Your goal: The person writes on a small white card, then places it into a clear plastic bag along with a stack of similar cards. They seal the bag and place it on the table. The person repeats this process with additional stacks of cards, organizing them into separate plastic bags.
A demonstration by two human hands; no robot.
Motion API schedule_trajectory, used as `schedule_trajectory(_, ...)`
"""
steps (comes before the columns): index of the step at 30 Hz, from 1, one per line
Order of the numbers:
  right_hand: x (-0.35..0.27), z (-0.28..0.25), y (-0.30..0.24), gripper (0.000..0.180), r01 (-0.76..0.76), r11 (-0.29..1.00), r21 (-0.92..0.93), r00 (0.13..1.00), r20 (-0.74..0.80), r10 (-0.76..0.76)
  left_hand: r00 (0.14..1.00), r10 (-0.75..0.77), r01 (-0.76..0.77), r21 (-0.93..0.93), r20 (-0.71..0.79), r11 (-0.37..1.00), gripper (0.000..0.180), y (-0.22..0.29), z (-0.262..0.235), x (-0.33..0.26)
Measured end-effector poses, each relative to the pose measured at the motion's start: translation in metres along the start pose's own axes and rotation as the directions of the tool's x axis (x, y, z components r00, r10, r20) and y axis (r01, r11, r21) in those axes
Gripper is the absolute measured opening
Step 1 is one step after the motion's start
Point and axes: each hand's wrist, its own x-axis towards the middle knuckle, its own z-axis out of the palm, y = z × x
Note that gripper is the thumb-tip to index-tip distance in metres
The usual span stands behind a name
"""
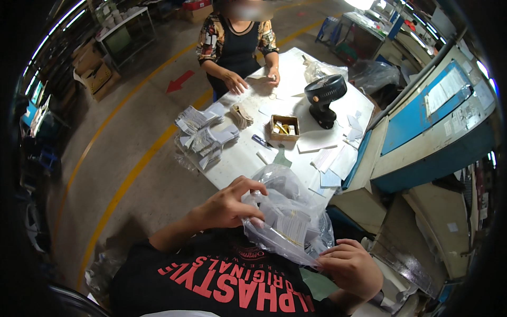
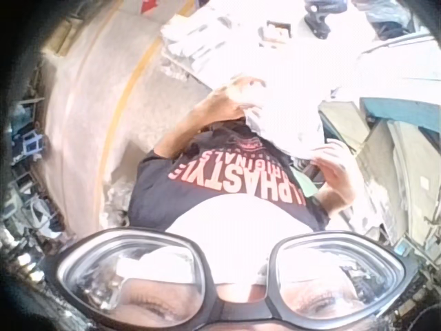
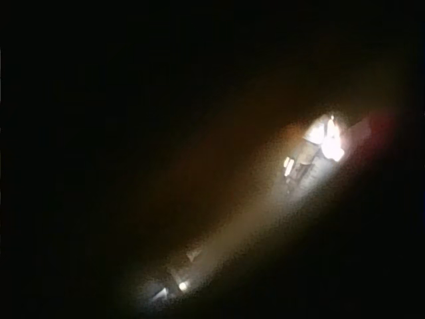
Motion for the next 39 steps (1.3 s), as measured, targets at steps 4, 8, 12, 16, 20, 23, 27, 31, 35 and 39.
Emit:
schedule_trajectory(4,0.000,-0.008,0.000,0.019,0.148,0.989,-0.026,0.989,0.018,-0.148,0.998,-0.055,0.061,-0.166,0.039,0.984,0.023,0.010,-0.017,0.000)
schedule_trajectory(8,0.014,-0.012,0.011,0.024,0.208,0.977,0.039,0.978,0.020,-0.209,0.987,-0.096,0.126,-0.245,0.133,0.961,0.020,0.015,-0.037,0.007)
schedule_trajectory(12,0.016,-0.015,0.026,0.027,0.050,0.987,0.154,0.998,-0.035,-0.045,0.941,-0.012,0.134,-0.341,0.339,0.931,0.029,0.015,-0.066,0.019)
schedule_trajectory(16,0.034,0.003,0.035,0.027,-0.203,0.966,0.162,0.906,-0.343,0.247,0.891,0.022,0.133,-0.307,0.454,0.942,0.039,0.012,-0.072,0.036)
schedule_trajectory(20,0.033,0.025,0.066,0.022,-0.514,0.846,0.140,0.850,-0.047,0.525,0.853,-0.014,0.186,-0.279,0.521,0.942,0.039,-0.003,-0.057,0.058)
schedule_trajectory(23,0.038,0.044,0.090,0.017,-0.346,0.919,0.189,0.937,0.011,0.350,0.775,-0.360,0.414,0.012,0.520,0.910,0.032,0.022,-0.051,0.080)
schedule_trajectory(27,0.046,0.036,0.083,0.009,-0.330,0.933,0.142,0.859,-0.365,0.360,0.710,-0.431,0.283,0.335,0.556,0.898,0.024,-0.004,-0.032,0.054)
schedule_trajectory(31,0.038,0.028,0.085,0.007,-0.136,0.911,0.390,0.668,-0.643,0.375,0.613,-0.645,0.389,0.536,0.457,0.750,0.025,0.001,-0.042,0.065)
schedule_trajectory(35,0.051,0.017,0.059,0.010,0.099,0.944,0.314,0.537,-0.815,0.215,0.838,-0.511,0.411,0.395,0.193,0.822,0.018,0.007,-0.048,0.081)
schedule_trajectory(39,0.084,0.025,0.024,0.014,0.321,0.916,0.239,0.703,-0.708,-0.062,0.936,-0.274,0.329,0.279,-0.220,0.902,0.018,0.014,-0.038,0.096)
